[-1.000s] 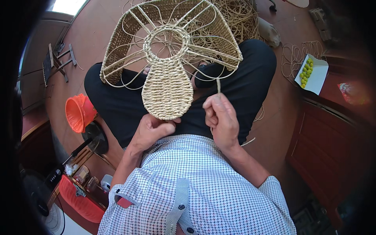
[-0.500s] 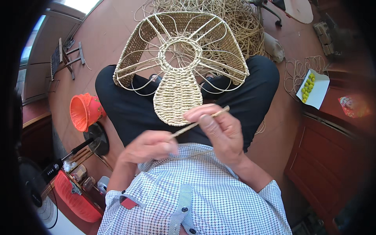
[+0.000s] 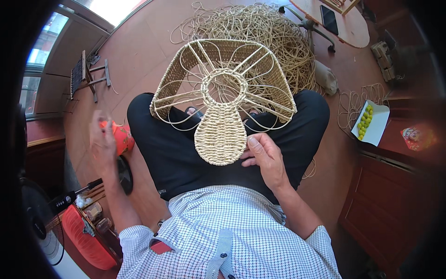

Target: Weaving a basket using wicker or straw material.

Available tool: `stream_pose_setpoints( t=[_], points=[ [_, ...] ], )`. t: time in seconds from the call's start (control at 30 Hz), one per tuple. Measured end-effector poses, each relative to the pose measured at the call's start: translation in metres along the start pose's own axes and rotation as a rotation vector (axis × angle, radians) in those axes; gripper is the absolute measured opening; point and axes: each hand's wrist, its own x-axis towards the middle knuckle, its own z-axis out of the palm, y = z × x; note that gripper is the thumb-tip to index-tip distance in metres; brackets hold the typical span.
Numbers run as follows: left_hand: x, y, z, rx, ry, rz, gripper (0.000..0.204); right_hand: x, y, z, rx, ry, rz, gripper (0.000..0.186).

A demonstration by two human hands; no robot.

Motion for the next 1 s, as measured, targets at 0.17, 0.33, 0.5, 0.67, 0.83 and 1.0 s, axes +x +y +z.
stream_pose_setpoints(
  t=[0.17,0.33,0.5,0.67,0.83,1.0],
  points=[
    [-0.062,0.125,-0.005,-0.302,-0.38,0.361,0.026,0.004,0.023,0.003,-0.385,-0.019,-0.189,0.021],
    [-0.094,0.15,0.049,-0.279,-0.438,0.499,0.045,0.015,0.026,0.009,-1.092,0.032,-0.695,0.048],
    [-0.086,0.151,0.096,-0.02,-0.566,0.441,0.018,0.05,0.019,0.003,-1.4,0.043,-0.72,0.068],
    [-0.08,0.148,0.099,-0.137,-0.727,0.331,0.009,0.074,0.04,-0.017,-1.703,-0.036,-0.577,0.062],
    [-0.068,0.14,0.099,-0.263,-0.641,0.413,0.009,0.079,0.02,-0.01,-1.537,0.031,-0.634,0.016],
    [-0.029,0.141,0.087,-0.385,-0.364,0.475,0.012,0.078,-0.024,-0.012,-1.328,0.126,-0.83,0.009]
  ],
)
